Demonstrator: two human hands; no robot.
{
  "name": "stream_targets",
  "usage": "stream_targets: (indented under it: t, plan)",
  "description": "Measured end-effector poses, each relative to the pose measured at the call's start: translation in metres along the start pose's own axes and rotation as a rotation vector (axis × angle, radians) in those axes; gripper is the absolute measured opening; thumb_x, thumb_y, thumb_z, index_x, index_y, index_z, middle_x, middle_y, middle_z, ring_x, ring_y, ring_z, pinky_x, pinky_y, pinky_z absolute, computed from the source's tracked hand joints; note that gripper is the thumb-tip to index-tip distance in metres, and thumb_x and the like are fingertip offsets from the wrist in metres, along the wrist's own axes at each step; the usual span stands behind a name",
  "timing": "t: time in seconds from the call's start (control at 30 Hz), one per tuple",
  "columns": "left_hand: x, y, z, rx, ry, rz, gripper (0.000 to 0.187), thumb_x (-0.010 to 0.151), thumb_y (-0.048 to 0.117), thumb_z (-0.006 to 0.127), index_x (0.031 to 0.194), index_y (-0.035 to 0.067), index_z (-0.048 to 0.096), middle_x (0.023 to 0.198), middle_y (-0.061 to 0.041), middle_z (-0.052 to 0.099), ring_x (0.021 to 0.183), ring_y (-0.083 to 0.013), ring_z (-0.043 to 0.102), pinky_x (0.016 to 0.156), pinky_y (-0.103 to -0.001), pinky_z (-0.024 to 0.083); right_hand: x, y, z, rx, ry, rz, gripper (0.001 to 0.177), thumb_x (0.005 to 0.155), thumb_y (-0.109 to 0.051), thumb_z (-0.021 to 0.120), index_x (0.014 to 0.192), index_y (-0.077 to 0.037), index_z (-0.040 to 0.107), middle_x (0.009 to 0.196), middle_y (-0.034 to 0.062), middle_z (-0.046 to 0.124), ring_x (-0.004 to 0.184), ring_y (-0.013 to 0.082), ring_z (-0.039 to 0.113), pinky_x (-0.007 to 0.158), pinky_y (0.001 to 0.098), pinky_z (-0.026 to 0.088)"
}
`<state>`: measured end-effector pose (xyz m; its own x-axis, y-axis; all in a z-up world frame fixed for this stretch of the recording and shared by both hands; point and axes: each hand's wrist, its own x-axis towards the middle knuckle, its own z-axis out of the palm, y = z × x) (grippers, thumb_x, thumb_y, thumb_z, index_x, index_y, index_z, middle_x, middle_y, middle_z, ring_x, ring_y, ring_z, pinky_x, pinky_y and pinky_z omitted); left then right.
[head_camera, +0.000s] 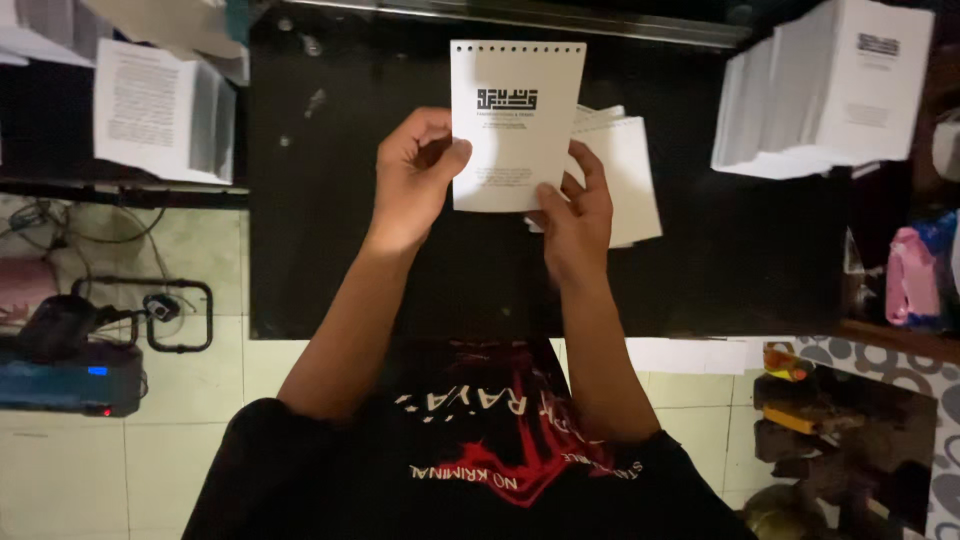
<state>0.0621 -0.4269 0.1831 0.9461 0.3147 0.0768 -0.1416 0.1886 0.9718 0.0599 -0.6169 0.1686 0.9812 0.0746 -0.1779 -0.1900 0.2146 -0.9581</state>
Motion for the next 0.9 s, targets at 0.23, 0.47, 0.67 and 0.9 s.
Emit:
stream_targets:
  t: [0.23,0.47,0.67,0.9]
  plan:
    - [-0.022,-0.002,0.075,-0.083,-0.082,-0.047,0.018,0.086,-0.001,0.069,0.103,0.006,0.068,0.089,-0.006,0.071,0.08,-0.0114,0.065,0.073,-0.026,0.053,-0.021,-0.009,-0.051,0.68,-0.024,0.205,0.022,0.09,-0.01,0.065,0.11,-0.017,0.069,0.115,0.0088,0.069,0.109,0.0302,0.065,0.106,0.055,0.046]
    - [-0.035,-0.045,0.098,-0.149,0.001,-0.134,0.021,0.093,0.012,0.064,0.11,0.0,0.062,0.089,-0.01,0.065,0.073,-0.0122,0.065,0.072,-0.023,0.059,-0.019,-0.012,-0.153,0.172,0.279,-0.366,0.019,0.098,-0.012,0.056,0.113,-0.017,0.066,0.114,0.0096,0.068,0.108,0.0262,0.064,0.104,0.0502,0.046]
    - [-0.033,-0.047,0.067,-0.152,0.128,-0.051,0.024,0.097,0.023,0.059,0.109,0.001,0.061,0.088,-0.011,0.065,0.07,-0.0126,0.065,0.067,-0.022,0.058,-0.008,-0.019,-0.141,-1.169,-0.248,-0.814,0.037,0.09,-0.005,0.065,0.127,-0.002,0.062,0.124,0.0201,0.062,0.121,0.0438,0.054,0.105,0.0597,0.033]
    - [-0.039,-0.007,-0.011,-0.063,0.242,-0.054,0.019,0.096,0.032,0.058,0.101,0.013,0.06,0.087,-0.002,0.059,0.073,-0.0117,0.057,0.07,-0.026,0.049,-0.02,-0.033,-0.103,-1.213,-0.266,-0.748,0.037,0.077,-0.025,0.077,0.108,-0.006,0.069,0.117,0.0144,0.065,0.116,0.0353,0.058,0.109,0.0635,0.025]
